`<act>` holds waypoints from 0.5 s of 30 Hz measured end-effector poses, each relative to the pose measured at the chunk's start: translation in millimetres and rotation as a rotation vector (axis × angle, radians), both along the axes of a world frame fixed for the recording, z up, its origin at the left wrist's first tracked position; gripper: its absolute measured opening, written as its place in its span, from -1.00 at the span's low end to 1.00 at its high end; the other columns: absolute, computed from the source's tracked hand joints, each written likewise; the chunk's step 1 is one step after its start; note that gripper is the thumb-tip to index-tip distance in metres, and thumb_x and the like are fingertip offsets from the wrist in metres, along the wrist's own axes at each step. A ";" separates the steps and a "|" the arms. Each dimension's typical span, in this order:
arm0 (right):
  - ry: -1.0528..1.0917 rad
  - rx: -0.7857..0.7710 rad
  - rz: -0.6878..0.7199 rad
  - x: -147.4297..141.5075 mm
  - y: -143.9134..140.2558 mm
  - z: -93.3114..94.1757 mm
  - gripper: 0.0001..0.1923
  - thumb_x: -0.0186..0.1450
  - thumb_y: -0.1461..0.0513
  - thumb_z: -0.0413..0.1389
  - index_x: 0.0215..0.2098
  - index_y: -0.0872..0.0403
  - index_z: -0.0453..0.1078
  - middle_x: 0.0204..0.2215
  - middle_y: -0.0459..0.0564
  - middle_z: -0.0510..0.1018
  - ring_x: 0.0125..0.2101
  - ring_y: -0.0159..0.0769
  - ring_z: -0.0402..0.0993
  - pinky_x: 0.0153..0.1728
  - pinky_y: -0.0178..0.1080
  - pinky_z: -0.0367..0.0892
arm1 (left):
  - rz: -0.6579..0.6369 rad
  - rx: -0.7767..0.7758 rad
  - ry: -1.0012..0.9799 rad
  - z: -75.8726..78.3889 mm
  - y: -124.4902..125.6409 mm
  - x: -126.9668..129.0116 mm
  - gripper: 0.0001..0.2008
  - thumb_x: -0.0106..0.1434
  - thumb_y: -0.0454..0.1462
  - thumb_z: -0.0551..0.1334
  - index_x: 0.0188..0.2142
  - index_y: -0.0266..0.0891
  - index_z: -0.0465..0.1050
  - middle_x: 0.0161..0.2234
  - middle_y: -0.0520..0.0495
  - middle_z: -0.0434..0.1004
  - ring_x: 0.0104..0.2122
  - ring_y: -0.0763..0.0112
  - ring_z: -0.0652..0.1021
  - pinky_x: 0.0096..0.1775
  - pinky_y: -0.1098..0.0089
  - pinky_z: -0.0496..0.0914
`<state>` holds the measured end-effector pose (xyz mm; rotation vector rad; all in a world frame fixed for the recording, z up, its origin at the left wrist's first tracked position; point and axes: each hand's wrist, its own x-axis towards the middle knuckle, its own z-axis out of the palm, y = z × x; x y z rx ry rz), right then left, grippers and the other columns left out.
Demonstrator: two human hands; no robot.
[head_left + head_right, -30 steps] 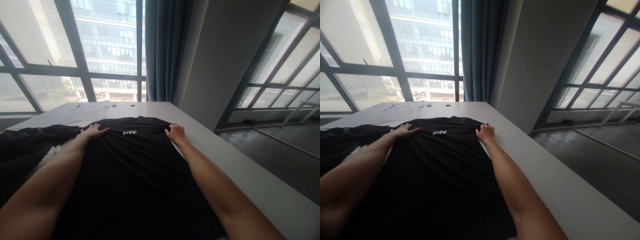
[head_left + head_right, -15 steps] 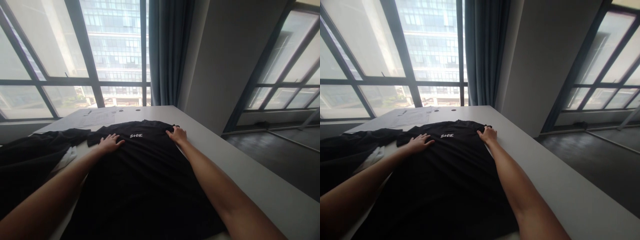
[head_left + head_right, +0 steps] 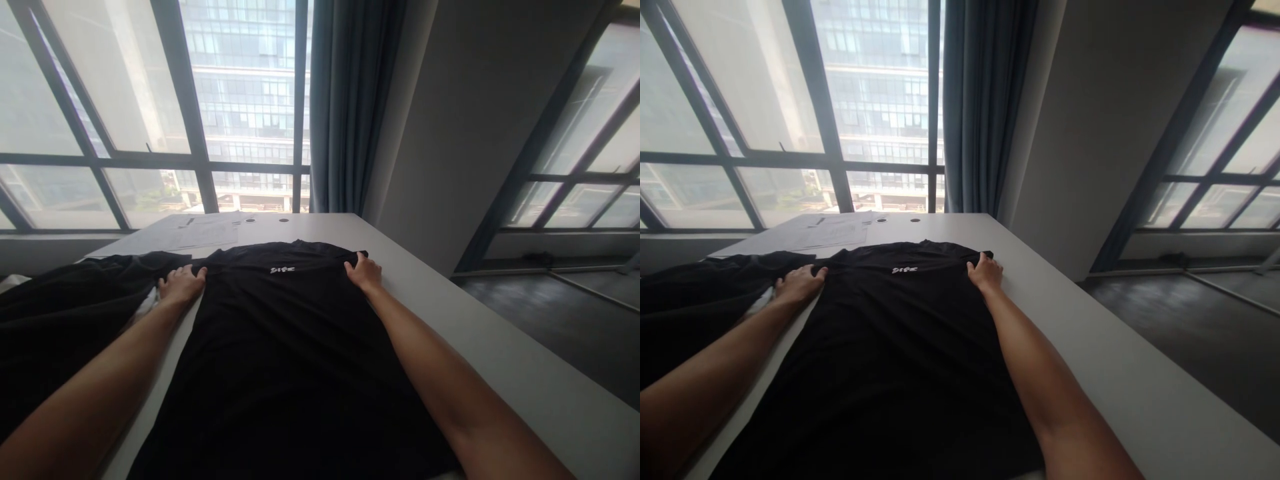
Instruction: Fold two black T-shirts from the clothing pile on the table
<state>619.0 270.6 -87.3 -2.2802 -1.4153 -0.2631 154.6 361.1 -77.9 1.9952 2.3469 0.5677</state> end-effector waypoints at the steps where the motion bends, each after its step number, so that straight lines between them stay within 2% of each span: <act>1: 0.012 0.008 -0.021 0.5 -0.3 -0.3 -0.38 0.35 0.00 0.00 0.25 0.19 0.23 0.06 0.28 0.49 0.07 0.04 0.40 0.06 0.00 0.21 | 0.014 0.007 0.001 0.4 2.4 -2.3 -0.30 0.30 0.08 -0.05 0.19 -0.41 0.31 0.20 -0.48 0.32 0.20 -0.22 0.30 0.16 -0.16 0.15; 5: 0.042 -0.015 -0.011 4.0 -0.9 -2.0 -0.47 0.35 -0.02 -0.02 0.13 0.13 0.36 0.03 0.20 0.52 0.05 0.02 0.41 0.04 0.00 0.23 | 0.067 -0.008 0.030 5.9 15.0 -7.1 -0.33 0.20 0.08 0.09 0.08 -0.40 0.42 0.14 -0.55 0.33 0.14 -0.38 0.31 0.02 -0.16 0.28; 9: 0.008 -0.025 0.022 6.8 0.9 -4.8 -0.51 0.35 -0.02 -0.02 0.08 0.10 0.40 0.03 0.18 0.52 0.04 -0.01 0.40 0.03 -0.02 0.24 | 0.099 -0.044 0.001 9.3 24.4 -5.7 -0.49 0.12 -0.01 0.19 -0.06 -0.31 0.52 0.13 -0.47 0.33 0.13 -0.45 0.28 -0.02 -0.24 0.27; 12: -0.002 -0.036 0.033 8.0 2.3 -6.4 -0.52 0.35 -0.01 -0.02 0.07 0.10 0.40 0.04 0.18 0.51 0.06 0.00 0.38 0.02 -0.02 0.25 | 0.103 0.037 -0.040 10.9 24.8 -1.7 -0.52 0.16 -0.03 0.15 -0.08 -0.30 0.54 0.11 -0.47 0.36 0.13 -0.42 0.30 0.03 -0.23 0.24; 15: 0.000 -0.049 0.042 8.8 2.8 -7.1 -0.53 0.36 0.00 -0.02 0.07 0.09 0.41 0.05 0.18 0.50 0.07 -0.01 0.36 0.02 -0.04 0.25 | 0.100 0.124 -0.161 18.3 23.1 6.3 -0.47 0.24 -0.01 0.07 0.00 -0.34 0.48 0.06 -0.50 0.42 0.12 -0.37 0.35 0.04 -0.20 0.25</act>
